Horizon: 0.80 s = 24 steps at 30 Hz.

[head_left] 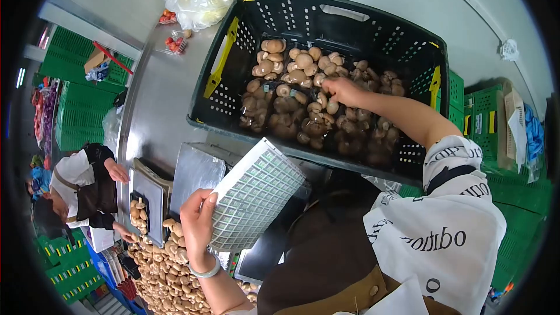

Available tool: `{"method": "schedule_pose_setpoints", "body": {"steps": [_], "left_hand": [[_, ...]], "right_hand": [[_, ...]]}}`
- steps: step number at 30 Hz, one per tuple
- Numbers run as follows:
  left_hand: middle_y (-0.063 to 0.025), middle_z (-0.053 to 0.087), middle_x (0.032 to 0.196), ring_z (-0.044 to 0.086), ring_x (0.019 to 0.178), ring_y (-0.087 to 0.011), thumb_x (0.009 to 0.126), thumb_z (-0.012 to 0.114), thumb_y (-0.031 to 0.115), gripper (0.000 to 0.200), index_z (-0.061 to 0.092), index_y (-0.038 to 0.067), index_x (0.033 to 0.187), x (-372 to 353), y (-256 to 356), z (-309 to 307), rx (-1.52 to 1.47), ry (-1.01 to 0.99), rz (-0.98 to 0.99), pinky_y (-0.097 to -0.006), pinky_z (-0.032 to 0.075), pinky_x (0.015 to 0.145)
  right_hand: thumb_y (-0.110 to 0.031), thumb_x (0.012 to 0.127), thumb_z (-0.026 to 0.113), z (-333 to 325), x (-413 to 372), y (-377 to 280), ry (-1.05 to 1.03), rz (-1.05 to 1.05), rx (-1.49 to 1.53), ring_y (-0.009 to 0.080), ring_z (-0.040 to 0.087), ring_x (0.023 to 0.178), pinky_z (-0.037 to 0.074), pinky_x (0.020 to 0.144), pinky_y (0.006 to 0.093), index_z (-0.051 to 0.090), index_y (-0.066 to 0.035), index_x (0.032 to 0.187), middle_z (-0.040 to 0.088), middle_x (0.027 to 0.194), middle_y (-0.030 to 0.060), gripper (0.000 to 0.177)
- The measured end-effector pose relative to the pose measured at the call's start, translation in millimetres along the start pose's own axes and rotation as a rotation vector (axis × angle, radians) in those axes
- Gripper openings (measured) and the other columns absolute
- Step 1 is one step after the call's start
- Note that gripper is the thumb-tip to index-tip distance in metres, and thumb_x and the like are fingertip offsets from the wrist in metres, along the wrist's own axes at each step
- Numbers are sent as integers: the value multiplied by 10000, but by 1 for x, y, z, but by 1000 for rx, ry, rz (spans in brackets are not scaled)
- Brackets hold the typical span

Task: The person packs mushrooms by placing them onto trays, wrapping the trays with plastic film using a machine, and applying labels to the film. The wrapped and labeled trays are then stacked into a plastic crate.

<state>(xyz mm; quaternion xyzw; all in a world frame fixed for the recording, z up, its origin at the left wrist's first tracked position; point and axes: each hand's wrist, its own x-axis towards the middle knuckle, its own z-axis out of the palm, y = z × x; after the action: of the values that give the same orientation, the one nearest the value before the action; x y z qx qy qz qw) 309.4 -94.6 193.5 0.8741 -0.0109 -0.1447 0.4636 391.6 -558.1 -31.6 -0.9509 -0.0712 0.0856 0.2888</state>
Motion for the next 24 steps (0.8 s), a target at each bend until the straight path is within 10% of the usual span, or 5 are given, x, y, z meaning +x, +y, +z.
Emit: {"method": "schedule_pose_setpoints", "body": {"steps": [2,7,10,18,24], "left_hand": [[34,492,654,396,630,-58,929,620,146,200,608,-34,843,-6,-4,-2,-16,11,10,-220,327,556],[61,551,725,439,663,-34,945,618,172,194,650,-16,912,-25,2,-10,-174,55,-11,-192,336,591],[62,560,733,443,662,-30,946,611,160,190,649,-24,915,-32,6,-5,-277,122,-14,-188,340,595],[78,542,730,431,654,-19,949,603,166,191,649,-18,927,-54,0,12,-353,122,-25,-184,330,581],[7,542,686,438,629,-74,932,623,179,193,648,-12,931,-64,-6,14,-64,243,242,-219,352,578]], "right_hand": [[-47,801,656,-6,4,0,194,-40,-93,272,625,761,477,659,368,572,-45,939,621,782,108,162],[-129,903,643,-91,-22,-169,-144,-29,809,128,628,897,491,809,278,508,-8,1141,669,939,62,300],[-105,860,677,-103,-60,-248,-174,-277,633,193,637,1005,450,950,352,446,-26,1277,681,1014,97,482],[-34,814,696,-80,-86,-303,22,-563,602,199,648,1027,499,890,336,545,-41,1235,679,1060,119,447],[-74,809,724,-78,-95,-301,9,-346,603,90,633,688,488,603,251,649,-5,1027,687,783,89,241]]}}
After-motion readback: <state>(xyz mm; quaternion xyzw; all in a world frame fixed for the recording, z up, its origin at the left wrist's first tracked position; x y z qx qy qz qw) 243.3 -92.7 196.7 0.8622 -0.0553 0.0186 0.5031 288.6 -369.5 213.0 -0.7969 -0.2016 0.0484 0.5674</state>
